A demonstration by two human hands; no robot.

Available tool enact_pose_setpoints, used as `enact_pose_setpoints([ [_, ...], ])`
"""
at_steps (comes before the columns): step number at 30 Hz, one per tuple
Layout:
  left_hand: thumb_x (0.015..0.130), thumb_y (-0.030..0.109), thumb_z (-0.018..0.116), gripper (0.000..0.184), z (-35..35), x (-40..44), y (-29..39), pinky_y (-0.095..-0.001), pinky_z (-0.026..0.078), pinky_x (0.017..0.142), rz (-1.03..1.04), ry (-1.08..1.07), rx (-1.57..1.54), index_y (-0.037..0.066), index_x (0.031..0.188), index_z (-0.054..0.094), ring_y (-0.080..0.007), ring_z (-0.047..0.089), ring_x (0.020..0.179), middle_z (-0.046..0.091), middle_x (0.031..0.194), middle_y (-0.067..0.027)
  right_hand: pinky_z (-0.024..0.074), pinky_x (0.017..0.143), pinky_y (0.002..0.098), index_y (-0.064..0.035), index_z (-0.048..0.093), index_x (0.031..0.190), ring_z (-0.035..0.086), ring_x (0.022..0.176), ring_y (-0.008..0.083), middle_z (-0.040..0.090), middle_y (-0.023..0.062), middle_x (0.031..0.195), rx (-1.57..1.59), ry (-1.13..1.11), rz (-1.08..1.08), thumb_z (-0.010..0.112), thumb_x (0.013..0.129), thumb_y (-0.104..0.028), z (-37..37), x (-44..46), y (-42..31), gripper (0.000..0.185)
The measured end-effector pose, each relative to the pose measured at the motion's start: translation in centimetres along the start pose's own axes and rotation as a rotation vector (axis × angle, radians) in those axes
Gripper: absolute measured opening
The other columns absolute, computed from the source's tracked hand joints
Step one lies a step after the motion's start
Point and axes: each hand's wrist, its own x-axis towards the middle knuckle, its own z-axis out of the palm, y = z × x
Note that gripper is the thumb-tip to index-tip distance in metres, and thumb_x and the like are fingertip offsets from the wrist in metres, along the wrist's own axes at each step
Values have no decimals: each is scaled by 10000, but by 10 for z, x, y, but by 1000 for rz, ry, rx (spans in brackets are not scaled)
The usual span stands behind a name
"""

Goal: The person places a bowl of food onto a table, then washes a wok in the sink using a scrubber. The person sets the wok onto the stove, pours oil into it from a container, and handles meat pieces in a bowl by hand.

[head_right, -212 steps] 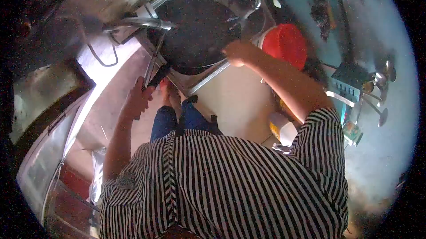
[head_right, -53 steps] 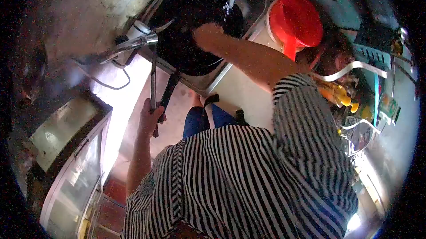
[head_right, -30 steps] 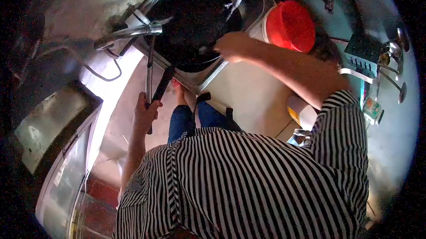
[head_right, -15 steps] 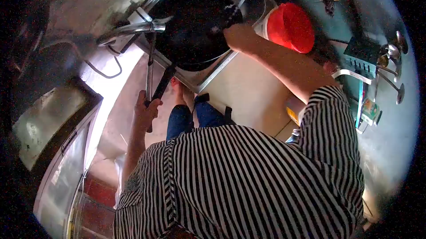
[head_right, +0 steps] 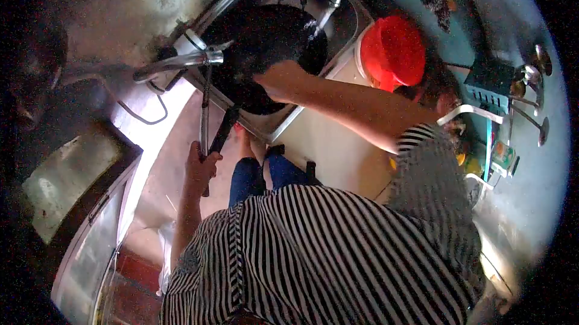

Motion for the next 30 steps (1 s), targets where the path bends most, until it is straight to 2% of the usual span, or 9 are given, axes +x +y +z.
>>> enact_pose_setpoints([
  [4, 780, 124, 637, 245, -1, 4, -12, -268, 381, 418, -11, 22, -42, 47, 874, 425, -105, 472, 454, 516, 591, -51, 519, 612, 444, -93, 569, 1133, 656, 773, 339, 665, 148, 828, -225, 185, 440, 346, 949, -216, 22, 62, 71, 315],
  [6, 780, 122, 635, 242, -3, 1, -11, -271, 383, 415, -21, 4, -13, 48, 867, 421, -105, 474, 453, 519, 590, -53, 520, 636, 447, -58, 589, 1089, 655, 777, 343, 663, 155, 828, -160, 284, 437, 327, 958, -182, 12, 15, 93, 319],
  [11, 778, 121, 631, 242, 0, 6, -18, -283, 387, 408, 60, 7, -44, 52, 851, 411, -112, 479, 449, 528, 594, -63, 504, 734, 471, -88, 563, 1165, 624, 921, 360, 635, 187, 977, -147, -305, 225, 463, 892, -161, -11, -63, 55, 299],
  [14, 775, 126, 636, 250, -2, 7, -14, -288, 391, 408, 28, 17, -34, 47, 854, 411, -120, 482, 447, 532, 595, -69, 504, 736, 469, -168, 527, 1250, 620, 937, 351, 628, 175, 1041, -58, -205, -6, 522, 848, -159, -14, -22, 16, 402],
  [16, 773, 130, 640, 262, -3, 7, -17, -287, 391, 408, 4, -6, -2, 43, 858, 408, -125, 490, 449, 532, 595, -74, 529, 719, 473, -106, 632, 1068, 634, 941, 329, 645, 161, 1024, 37, -39, 150, 529, 792, -91, 12, 34, 20, 296],
  [20, 767, 131, 639, 266, -3, 7, -19, -295, 402, 415, 30, 6, -15, 36, 880, 418, -132, 495, 453, 518, 587, -78, 540, 649, 455, -135, 665, 1026, 667, 801, 336, 676, 159, 845, 21, 326, 510, 543, 788, -115, 28, 36, 72, 268],
  [23, 769, 129, 628, 251, -3, 5, -10, -298, 407, 416, 51, -21, -24, 30, 883, 428, -136, 499, 458, 516, 591, -75, 535, 697, 445, -147, 645, 1089, 659, 865, 327, 673, 142, 939, -124, 150, 482, 549, 799, -137, 20, -10, 85, 305],
  [25, 773, 128, 621, 249, -4, 7, -9, -295, 406, 413, 74, -37, -26, 28, 892, 426, -136, 501, 461, 520, 596, -76, 506, 774, 433, -183, 505, 1279, 630, 922, 326, 652, 98, 1022, -57, -199, 173, 447, 915, -203, -6, -49, 63, 369],
  [30, 788, 132, 611, 260, -5, 9, -16, -288, 397, 400, 52, -39, -54, 21, 918, 416, -134, 498, 461, 525, 601, -74, 499, 742, 419, -211, 504, 1278, 633, 873, 320, 660, 95, 971, 269, 224, 225, 507, 885, -228, -34, -107, 5, 394],
])
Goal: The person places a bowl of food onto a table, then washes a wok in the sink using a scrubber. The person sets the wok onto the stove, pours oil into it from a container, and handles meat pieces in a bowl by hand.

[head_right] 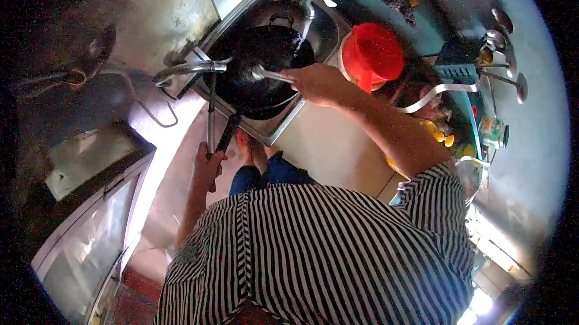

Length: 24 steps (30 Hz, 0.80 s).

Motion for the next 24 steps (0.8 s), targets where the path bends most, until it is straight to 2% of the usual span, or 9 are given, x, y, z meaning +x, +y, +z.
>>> enact_pose_setpoints([
  [3, 784, 131, 618, 274, -2, -2, 8, -291, 393, 389, 2, -40, 88, 23, 937, 417, -135, 499, 461, 534, 608, -75, 492, 700, 431, -189, 555, 1207, 632, 832, 318, 659, 117, 907, 85, 118, 200, 504, 887, -286, 32, 9, 4, 339],
  [4, 782, 130, 619, 282, -2, 4, -3, -291, 390, 383, 21, -43, 109, 26, 943, 414, -136, 496, 456, 539, 610, -80, 494, 690, 430, -182, 566, 1176, 636, 821, 307, 655, 122, 882, 166, -143, 359, 476, 901, -289, 36, 17, 10, 308],
  [6, 776, 121, 612, 272, -1, 9, -8, -289, 384, 368, 91, -36, 27, 29, 934, 412, -139, 487, 436, 551, 613, -88, 493, 581, 378, -197, 555, 1213, 588, 621, 220, 611, 95, 779, 172, 248, -83, 473, 917, -270, 136, 46, 95, 315],
  [8, 767, 115, 608, 262, 0, -1, 11, -288, 385, 370, 32, -49, 81, 25, 920, 415, -139, 487, 429, 550, 613, -92, 469, 510, 288, -265, 419, 1359, 549, 593, 135, 566, 36, 752, 880, -103, 343, 462, 916, -211, 12, -24, -7, 448],
  [13, 750, 125, 624, 283, -5, 11, -17, -292, 394, 378, 132, -89, -66, 19, 909, 415, -145, 493, 434, 538, 608, -100, 509, 571, 306, -159, 464, 1296, 624, 700, 194, 618, 87, 843, 1416, -169, 64, 475, 911, -268, -49, -84, -27, 400],
  [16, 726, 147, 651, 327, -10, 23, -29, -309, 397, 372, 109, -91, 81, 18, 891, 401, -158, 499, 438, 518, 610, -101, 527, 671, 378, -113, 453, 1249, 649, 880, 280, 625, 161, 1029, 1604, -193, -83, 502, 894, -432, -99, -104, -33, 480],
  [19, 702, 153, 673, 349, -2, 17, -4, -335, 412, 392, 101, -39, 193, 1, 890, 421, -178, 525, 475, 531, 663, -112, 494, 801, 423, -75, 363, 1262, 581, 1056, 324, 513, 244, 1222, 1471, 64, -672, 458, 850, -618, -142, -131, -33, 689],
  [22, 694, 165, 675, 353, -15, 46, -39, -345, 429, 427, 218, -15, 323, -23, 913, 471, -196, 556, 513, 581, 743, -137, 499, 522, 283, -47, 453, 1182, 649, 616, 205, 659, 151, 851, 1122, 637, -353, 536, 907, -381, -195, -150, -39, 440],
  [24, 746, 161, 656, 307, -13, 36, -23, -324, 452, 494, 249, -9, 383, -12, 895, 453, -188, 567, 583, 594, 751, -137, 422, 400, 245, -38, 551, 1056, 540, 411, 143, 621, 80, 643, 972, 962, -165, 552, 909, -315, -231, -154, -33, 313],
])
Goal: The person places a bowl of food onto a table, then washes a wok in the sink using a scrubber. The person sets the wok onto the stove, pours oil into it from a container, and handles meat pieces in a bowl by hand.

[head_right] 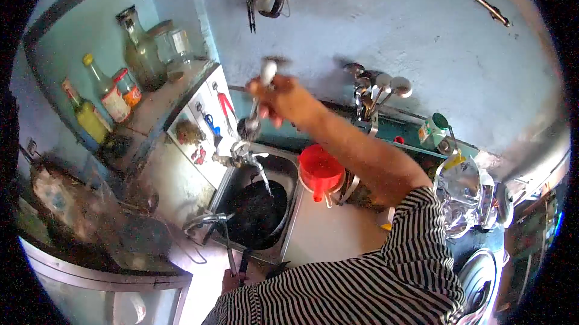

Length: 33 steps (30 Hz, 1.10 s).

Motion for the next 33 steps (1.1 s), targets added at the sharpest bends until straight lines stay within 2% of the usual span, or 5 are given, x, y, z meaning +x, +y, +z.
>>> enact_pose_setpoints([
  [13, 732, 149, 687, 379, 10, 16, -29, -316, 499, 538, -138, 15, -46, -49, 956, 454, -208, 626, 647, 636, 758, -168, 476, 646, 401, -101, 674, 701, 642, 711, 266, 652, 79, 695, -770, 532, -24, 526, 754, -683, -80, 124, -10, 602],
  [24, 605, 356, 761, 617, -3, -10, 24, -406, 472, 622, -213, 31, 248, -67, 974, 504, -263, 593, 759, 606, 835, -171, 478, 688, 423, -81, 669, 729, 646, 759, 271, 655, 92, 715, -739, 499, 0, 506, 752, -712, -105, 149, 20, 651],
  [25, 581, 368, 774, 714, 3, 20, -32, -423, 479, 623, -135, -153, -461, -93, 1046, 492, -284, 600, 762, 615, 820, -170, 480, 699, 424, -76, 670, 731, 647, 771, 281, 655, 98, 716, -762, 493, -13, 501, 750, -721, -110, 155, 31, 667],
  [26, 634, 322, 760, 684, 15, 55, -87, -410, 486, 590, -207, -82, 211, -105, 1088, 477, -265, 613, 701, 619, 746, -157, 475, 634, 357, -98, 681, 797, 604, 642, 200, 638, 66, 700, -723, 578, -29, 567, 774, -628, -114, 163, 46, 543],
  [33, 790, 164, 616, 298, 7, -12, 12, -297, 384, 340, -235, -47, -294, 47, 956, 399, -159, 514, 424, 566, 629, -102, 428, 455, 274, -91, 631, 901, 545, 567, 127, 539, 38, 659, -609, 350, -6, 605, 824, -441, -45, 102, 117, 360],
])
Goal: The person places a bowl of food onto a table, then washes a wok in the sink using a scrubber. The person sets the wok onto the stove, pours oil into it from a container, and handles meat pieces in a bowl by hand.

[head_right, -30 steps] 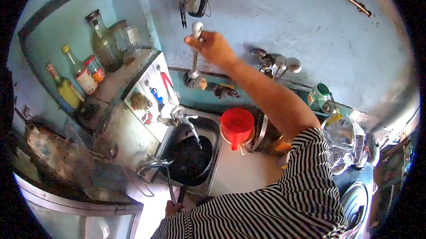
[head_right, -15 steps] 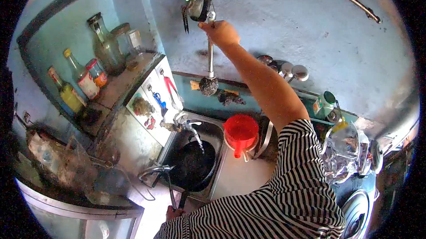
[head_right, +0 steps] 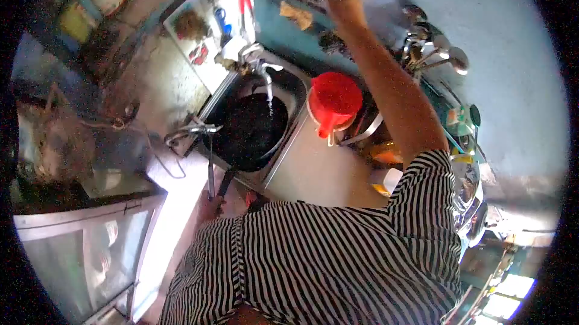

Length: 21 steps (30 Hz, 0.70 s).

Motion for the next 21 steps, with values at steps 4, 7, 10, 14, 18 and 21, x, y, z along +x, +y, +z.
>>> enact_pose_setpoints([
  [4, 804, 155, 584, 253, 2, -16, 18, -289, 374, 343, 77, -8, -35, 39, 945, 409, -146, 493, 421, 559, 659, -97, 519, 616, 369, -98, 612, 1045, 622, 679, 271, 633, 109, 861, 58, -597, -363, 546, 841, -393, 84, -75, 32, 365],
  [7, 802, 148, 583, 233, 3, -15, 15, -280, 396, 381, 142, -14, -29, 19, 919, 428, -140, 510, 465, 551, 676, -94, 456, 869, 480, -79, 512, 1196, 582, 944, 414, 609, 209, 1047, -599, -395, -383, 497, 842, -358, 143, -105, 57, 452],
  [10, 768, 181, 620, 292, 4, -21, 23, -307, 418, 444, 37, 39, -60, -5, 918, 451, -163, 515, 505, 531, 661, -99, 458, 860, 479, -44, 536, 1137, 576, 989, 399, 619, 215, 999, -546, -501, -121, 491, 844, -360, 155, -131, 36, 433],
  [14, 748, 190, 636, 299, -1, -13, 9, -356, 427, 527, 209, 150, 272, -22, 876, 470, -225, 532, 591, 529, 696, -135, 511, 770, 441, -28, 567, 1015, 628, 906, 352, 621, 192, 978, -373, -494, -263, 529, 855, -315, 160, -124, 65, 330],
  [18, 726, 195, 648, 299, 3, -21, 26, -395, 423, 615, 304, 194, 413, -26, 858, 496, -302, 522, 688, 512, 769, -176, 536, 663, 359, -51, 584, 944, 650, 738, 240, 638, 120, 836, -59, -558, -195, 578, 839, -212, 152, -117, 66, 192],
  [21, 721, 192, 646, 291, 9, -23, 27, -401, 420, 652, 345, 188, 425, -21, 862, 506, -326, 514, 739, 511, 815, -186, 528, 622, 310, -58, 579, 936, 634, 619, 176, 632, 58, 748, 88, -633, 21, 544, 867, -209, 140, -119, 53, 169],
])
